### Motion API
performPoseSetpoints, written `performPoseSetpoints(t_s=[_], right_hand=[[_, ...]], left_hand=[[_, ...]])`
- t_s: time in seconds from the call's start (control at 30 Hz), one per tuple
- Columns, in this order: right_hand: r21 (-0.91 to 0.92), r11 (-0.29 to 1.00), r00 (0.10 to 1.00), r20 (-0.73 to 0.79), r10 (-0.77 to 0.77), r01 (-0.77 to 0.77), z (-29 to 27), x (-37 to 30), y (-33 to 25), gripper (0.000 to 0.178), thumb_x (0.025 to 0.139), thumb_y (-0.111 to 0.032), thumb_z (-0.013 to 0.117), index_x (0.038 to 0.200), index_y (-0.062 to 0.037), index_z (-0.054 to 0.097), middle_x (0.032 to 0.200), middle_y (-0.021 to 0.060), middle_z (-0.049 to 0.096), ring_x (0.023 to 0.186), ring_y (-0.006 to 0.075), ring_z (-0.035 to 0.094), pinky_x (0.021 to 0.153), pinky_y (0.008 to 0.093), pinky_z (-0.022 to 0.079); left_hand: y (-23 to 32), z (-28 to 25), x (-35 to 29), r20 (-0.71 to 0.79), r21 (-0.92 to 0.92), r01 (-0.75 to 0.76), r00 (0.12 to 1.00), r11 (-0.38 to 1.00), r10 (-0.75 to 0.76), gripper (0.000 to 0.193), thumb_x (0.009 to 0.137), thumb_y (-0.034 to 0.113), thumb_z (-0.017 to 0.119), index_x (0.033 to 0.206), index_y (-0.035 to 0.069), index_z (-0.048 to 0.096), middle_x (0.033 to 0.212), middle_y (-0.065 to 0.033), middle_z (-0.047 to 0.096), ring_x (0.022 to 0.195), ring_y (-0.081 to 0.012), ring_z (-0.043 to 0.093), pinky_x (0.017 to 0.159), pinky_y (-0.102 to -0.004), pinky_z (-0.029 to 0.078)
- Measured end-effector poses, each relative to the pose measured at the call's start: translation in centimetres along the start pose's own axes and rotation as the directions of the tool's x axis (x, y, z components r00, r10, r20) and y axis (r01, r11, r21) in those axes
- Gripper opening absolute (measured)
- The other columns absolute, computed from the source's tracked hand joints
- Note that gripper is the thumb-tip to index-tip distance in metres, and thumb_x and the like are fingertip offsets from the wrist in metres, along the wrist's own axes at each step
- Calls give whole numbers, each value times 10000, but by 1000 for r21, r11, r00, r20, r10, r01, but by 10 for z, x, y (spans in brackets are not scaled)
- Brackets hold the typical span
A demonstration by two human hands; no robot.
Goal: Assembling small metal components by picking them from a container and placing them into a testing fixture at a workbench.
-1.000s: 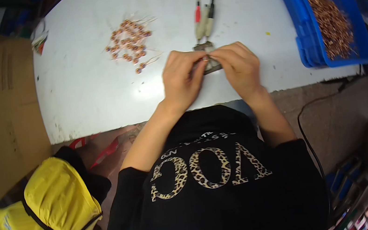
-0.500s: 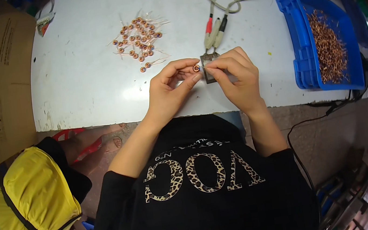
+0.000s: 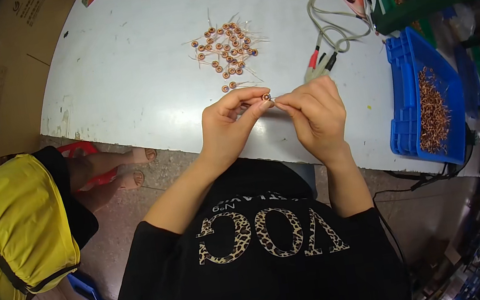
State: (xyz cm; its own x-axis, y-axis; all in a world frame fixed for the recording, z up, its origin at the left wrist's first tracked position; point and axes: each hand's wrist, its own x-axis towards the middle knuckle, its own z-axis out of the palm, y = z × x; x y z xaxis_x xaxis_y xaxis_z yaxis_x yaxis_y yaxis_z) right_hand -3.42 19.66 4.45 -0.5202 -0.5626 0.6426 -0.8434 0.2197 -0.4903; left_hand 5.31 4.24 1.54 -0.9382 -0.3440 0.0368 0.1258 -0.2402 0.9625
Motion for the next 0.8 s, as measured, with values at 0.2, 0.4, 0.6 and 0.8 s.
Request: performPoseSetpoints(t_s=[0.2, 0.4, 0.6, 0.8], right_hand=[[-19, 1000, 1000, 20, -20, 21, 4, 6, -3, 132, 767, 14, 741, 868, -71, 740, 786, 0, 621, 768, 176, 489, 743, 286, 420], [-18, 1000, 999, 31, -16, 17, 10, 3, 0, 122, 770, 10, 738, 861, -71, 739, 789, -1, 622, 772, 179, 490, 747, 288, 422], [-2, 1000, 997, 77, 5, -5, 7, -2, 1, 113, 772, 1, 741, 858, -72, 738, 789, -4, 614, 770, 179, 484, 756, 293, 420], [39, 999, 981, 191, 28, -36, 4, -16, -6, 104, 774, -14, 750, 852, -79, 730, 778, -8, 589, 774, 184, 479, 790, 305, 410]], left_hand=[[7, -6, -2, 5, -201, 75, 997, 977, -75, 229, 923, -34, 696, 1152, -26, 687, 987, -89, 725, 893, -108, 676, 816, -186, 546], [6, -8, -6, -19, -222, 95, 995, 970, -102, 226, 925, -39, 691, 1151, -30, 681, 978, -90, 716, 876, -104, 662, 815, -178, 542], [2, -12, -12, 15, -103, 59, 998, 993, -58, 196, 926, -36, 689, 1121, -19, 686, 965, -83, 712, 868, -105, 657, 807, -192, 534], [-8, -13, -29, 18, -5, 136, 991, 991, -135, 170, 916, -26, 702, 1084, -8, 694, 965, -77, 713, 861, -97, 643, 796, -203, 518]])
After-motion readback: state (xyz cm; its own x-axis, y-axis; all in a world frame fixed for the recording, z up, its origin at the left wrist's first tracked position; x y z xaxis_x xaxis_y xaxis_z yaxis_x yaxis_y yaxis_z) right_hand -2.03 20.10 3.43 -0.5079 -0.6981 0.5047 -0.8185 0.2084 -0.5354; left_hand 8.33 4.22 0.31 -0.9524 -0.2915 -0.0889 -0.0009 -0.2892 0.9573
